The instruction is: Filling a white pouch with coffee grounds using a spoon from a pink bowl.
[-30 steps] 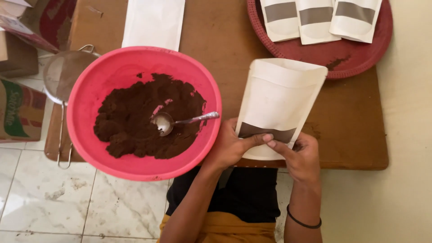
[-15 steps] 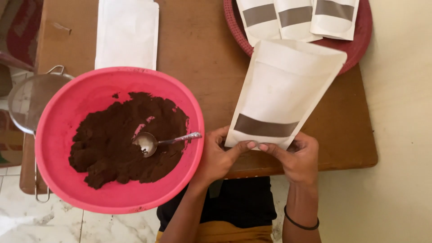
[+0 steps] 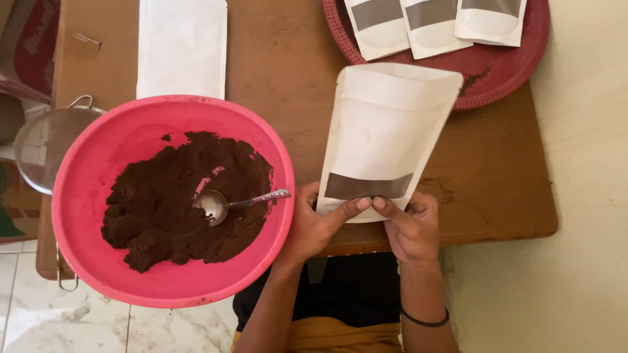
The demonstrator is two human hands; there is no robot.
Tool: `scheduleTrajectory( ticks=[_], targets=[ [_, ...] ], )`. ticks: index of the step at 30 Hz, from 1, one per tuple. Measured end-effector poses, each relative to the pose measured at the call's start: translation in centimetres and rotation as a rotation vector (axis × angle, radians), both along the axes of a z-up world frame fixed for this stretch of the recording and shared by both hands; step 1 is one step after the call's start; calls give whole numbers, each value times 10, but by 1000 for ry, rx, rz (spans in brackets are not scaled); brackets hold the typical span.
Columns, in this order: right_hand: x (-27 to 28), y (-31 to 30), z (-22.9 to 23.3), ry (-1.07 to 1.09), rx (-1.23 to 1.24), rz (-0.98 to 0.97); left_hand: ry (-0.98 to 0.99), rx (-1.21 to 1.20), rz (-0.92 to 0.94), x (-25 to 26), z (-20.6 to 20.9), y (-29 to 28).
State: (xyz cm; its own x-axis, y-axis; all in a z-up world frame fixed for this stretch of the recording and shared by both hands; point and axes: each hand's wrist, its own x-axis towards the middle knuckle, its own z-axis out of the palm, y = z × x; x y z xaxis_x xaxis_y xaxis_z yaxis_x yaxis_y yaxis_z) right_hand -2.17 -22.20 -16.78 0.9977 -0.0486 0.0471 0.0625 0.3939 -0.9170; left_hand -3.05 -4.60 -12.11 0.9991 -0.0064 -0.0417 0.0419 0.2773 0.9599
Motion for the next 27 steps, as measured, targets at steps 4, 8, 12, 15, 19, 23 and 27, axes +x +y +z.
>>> scheduleTrajectory(
  ticks=[4,8,12,15,19,23,27],
  targets=[
    [-1,3,16,-42,-95,31,25,-38,26,3,7,-2],
    [-1,-10,-4,-27,-112,23,33,-50,47,0,14,-3],
    [1,-13,-4,-77,-134,17,38,-28,26,-1,16,-4],
    [-1,-6,17,-118,-184,9,41,-24,25,-1,6,-4],
    [-5,-11,0,-81,-129,4,63,-11,46,1,7,-5],
    [-6,-36,-54,-75,-85,-29,46,-45,59,-1,11,-2],
    [-5,-2,34,-149,-322,-22,23,9,32,-2,4,2]
  ],
)
